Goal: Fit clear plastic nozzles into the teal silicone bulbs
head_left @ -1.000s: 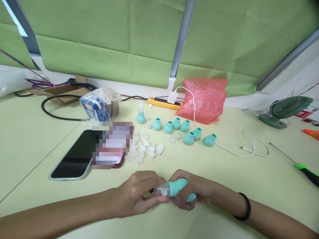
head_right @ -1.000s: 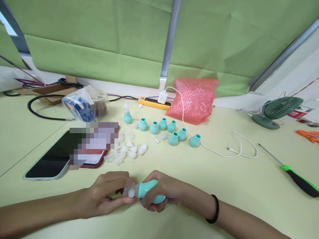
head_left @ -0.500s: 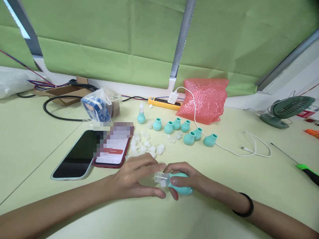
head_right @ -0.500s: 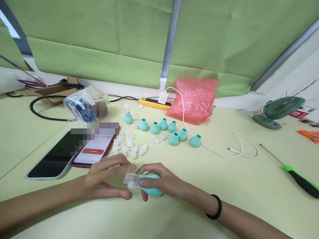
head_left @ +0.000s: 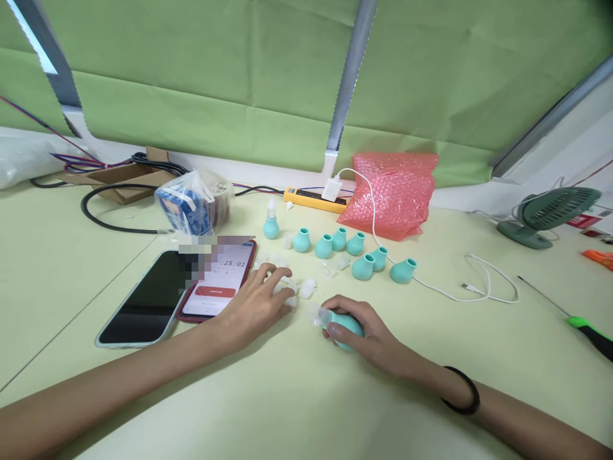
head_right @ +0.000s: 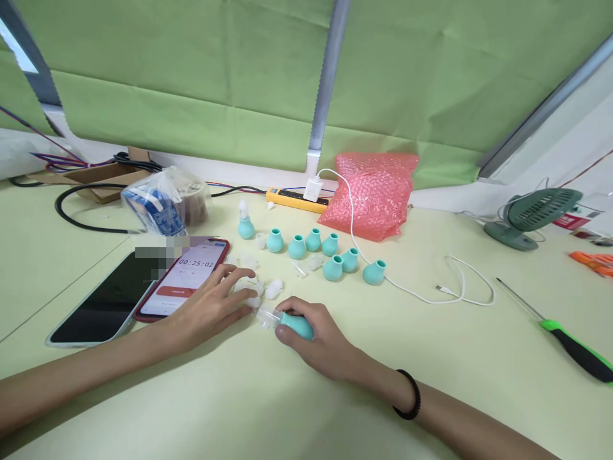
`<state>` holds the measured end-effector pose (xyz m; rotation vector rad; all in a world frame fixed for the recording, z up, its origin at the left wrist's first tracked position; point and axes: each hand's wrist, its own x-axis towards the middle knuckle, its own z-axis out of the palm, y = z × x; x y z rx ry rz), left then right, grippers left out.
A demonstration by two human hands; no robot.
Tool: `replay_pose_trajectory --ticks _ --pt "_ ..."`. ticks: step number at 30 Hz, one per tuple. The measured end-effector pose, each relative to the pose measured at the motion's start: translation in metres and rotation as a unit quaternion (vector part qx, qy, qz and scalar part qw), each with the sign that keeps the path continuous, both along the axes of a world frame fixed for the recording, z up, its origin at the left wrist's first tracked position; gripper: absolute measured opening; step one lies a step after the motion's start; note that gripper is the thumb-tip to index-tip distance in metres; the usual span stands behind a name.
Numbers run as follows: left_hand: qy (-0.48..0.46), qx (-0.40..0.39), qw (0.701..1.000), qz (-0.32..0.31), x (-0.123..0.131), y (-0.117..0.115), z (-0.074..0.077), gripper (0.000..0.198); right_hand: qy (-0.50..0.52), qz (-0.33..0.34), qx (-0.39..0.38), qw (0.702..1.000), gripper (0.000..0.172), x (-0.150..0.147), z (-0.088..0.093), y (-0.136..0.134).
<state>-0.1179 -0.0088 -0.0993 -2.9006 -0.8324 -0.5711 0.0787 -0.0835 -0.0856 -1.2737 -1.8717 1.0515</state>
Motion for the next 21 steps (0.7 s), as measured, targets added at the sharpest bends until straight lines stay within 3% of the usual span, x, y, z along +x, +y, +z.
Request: replay_pose_trajectory --ticks 3,6,11,16,21 --pt "-0.077 -0.022 0.996 -0.042 -0.002 0.000 -0.003 0.013 -0.075 -0.050 0.079 0.993 0.012 0.002 -0.003 0.003" --pt "-0.157 -0.105 0.979 -0.074 -0.004 -0.004 -0.004 0.017 -0.125 -0.077 0.157 0.977 0.015 0.004 -0.007 0.005" --pt "-0.239 -0.267 0.932 -0.064 -0.002 -0.014 0.002 0.019 -0.121 -0.033 0.208 0.970 0.016 0.003 -0.002 0.006" --pt "-0.220 -0.418 0.879 -0.068 -0.002 -0.013 0.014 0.018 -0.136 0.012 0.210 0.968 0.016 0.003 0.001 0.002" --pt "-0.197 -0.535 0.818 -0.083 -0.007 -0.007 0.019 0.019 -0.185 0.040 0.267 0.945 0.020 0.003 -0.006 -0.003"
